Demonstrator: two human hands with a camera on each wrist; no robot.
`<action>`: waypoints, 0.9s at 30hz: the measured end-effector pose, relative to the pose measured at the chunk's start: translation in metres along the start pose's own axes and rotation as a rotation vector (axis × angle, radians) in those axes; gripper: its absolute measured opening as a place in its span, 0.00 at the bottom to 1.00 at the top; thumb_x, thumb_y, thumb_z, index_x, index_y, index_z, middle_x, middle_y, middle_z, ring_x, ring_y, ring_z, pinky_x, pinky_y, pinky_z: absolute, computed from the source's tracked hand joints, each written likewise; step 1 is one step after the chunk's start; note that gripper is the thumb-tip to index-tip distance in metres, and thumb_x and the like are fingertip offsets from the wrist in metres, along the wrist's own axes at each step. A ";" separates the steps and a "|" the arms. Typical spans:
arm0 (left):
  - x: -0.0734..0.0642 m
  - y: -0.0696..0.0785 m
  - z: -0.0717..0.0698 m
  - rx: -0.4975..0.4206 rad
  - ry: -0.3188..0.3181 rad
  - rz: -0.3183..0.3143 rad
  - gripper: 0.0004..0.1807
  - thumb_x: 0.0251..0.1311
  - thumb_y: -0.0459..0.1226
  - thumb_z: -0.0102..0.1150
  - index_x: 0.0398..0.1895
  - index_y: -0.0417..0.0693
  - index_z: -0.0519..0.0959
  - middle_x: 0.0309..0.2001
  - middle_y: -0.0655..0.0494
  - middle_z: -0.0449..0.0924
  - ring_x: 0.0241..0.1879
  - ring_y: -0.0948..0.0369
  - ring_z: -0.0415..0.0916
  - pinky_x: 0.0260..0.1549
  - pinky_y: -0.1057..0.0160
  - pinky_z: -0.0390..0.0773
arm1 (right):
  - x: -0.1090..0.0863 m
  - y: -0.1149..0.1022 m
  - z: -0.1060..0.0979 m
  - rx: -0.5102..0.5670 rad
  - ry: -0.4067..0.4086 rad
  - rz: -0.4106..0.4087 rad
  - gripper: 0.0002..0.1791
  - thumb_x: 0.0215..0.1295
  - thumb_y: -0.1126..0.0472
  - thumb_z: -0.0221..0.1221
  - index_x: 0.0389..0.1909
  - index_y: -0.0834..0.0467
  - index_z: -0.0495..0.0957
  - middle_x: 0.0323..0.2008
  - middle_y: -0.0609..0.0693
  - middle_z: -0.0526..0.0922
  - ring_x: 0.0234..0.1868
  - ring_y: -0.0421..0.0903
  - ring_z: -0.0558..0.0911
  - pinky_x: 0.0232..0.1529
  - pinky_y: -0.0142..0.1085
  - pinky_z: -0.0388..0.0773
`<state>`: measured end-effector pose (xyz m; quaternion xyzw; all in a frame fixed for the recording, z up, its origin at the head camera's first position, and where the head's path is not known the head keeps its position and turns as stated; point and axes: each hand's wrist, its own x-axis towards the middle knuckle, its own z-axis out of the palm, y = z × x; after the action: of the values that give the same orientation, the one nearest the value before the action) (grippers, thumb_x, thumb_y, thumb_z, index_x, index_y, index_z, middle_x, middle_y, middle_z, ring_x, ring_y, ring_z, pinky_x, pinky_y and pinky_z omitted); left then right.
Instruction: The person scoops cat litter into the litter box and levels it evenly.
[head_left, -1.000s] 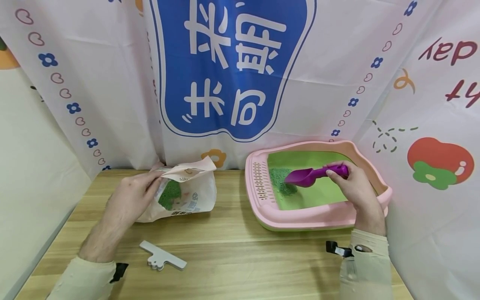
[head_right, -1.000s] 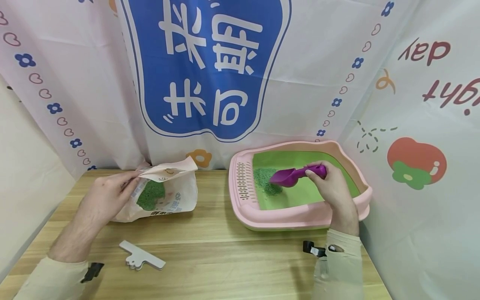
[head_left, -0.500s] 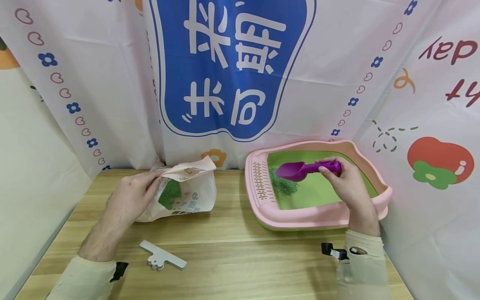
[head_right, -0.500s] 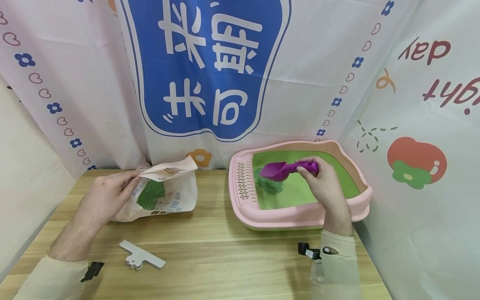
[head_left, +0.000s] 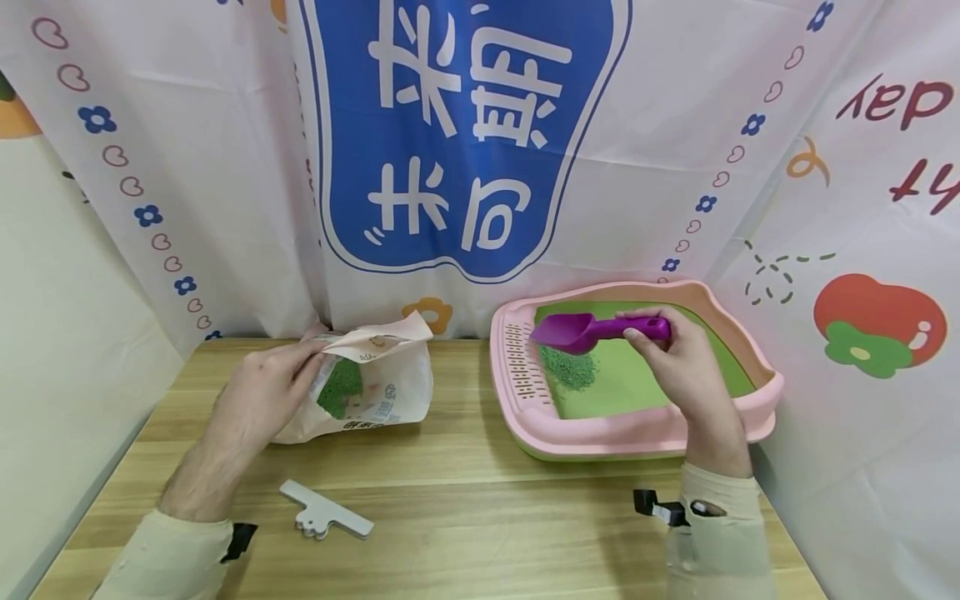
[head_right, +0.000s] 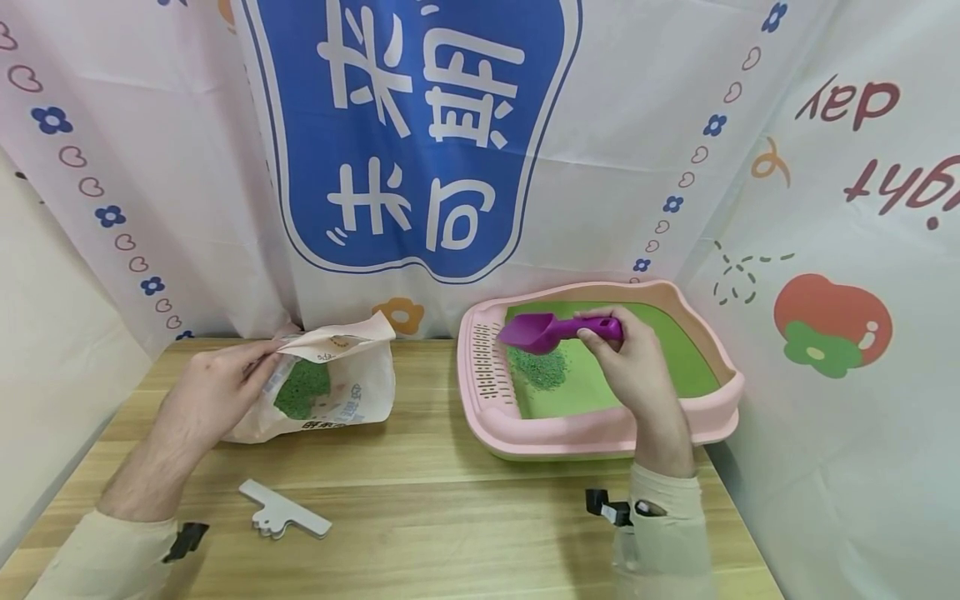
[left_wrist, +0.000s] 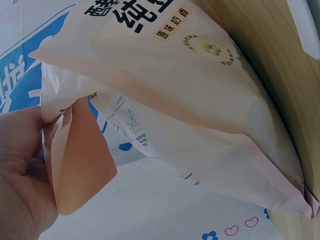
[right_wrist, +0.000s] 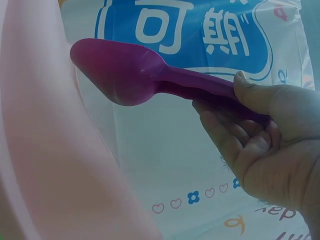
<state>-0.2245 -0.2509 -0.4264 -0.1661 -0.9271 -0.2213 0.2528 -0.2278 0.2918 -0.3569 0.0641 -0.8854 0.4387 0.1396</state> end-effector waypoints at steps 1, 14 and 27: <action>0.000 0.000 0.000 0.000 0.001 0.000 0.14 0.82 0.30 0.70 0.65 0.41 0.92 0.64 0.30 0.92 0.55 0.30 0.95 0.50 0.28 0.94 | -0.001 -0.002 0.001 -0.001 0.001 -0.009 0.18 0.88 0.60 0.68 0.71 0.62 0.85 0.69 0.64 0.92 0.46 0.28 0.84 0.46 0.21 0.82; -0.001 0.002 -0.001 0.006 -0.001 -0.001 0.14 0.81 0.30 0.70 0.65 0.41 0.92 0.65 0.30 0.91 0.54 0.30 0.95 0.47 0.29 0.94 | -0.010 -0.030 0.027 0.093 -0.050 -0.076 0.17 0.85 0.66 0.69 0.69 0.61 0.87 0.48 0.62 0.91 0.30 0.37 0.73 0.31 0.29 0.77; 0.000 0.001 -0.001 0.010 0.011 -0.003 0.14 0.81 0.31 0.72 0.65 0.41 0.92 0.60 0.33 0.95 0.52 0.32 0.96 0.50 0.29 0.94 | -0.020 -0.053 0.057 0.142 -0.106 -0.118 0.15 0.82 0.68 0.71 0.65 0.59 0.89 0.43 0.65 0.91 0.28 0.38 0.75 0.28 0.29 0.77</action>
<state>-0.2238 -0.2500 -0.4254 -0.1623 -0.9270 -0.2181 0.2583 -0.2068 0.2137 -0.3559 0.1490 -0.8529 0.4874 0.1133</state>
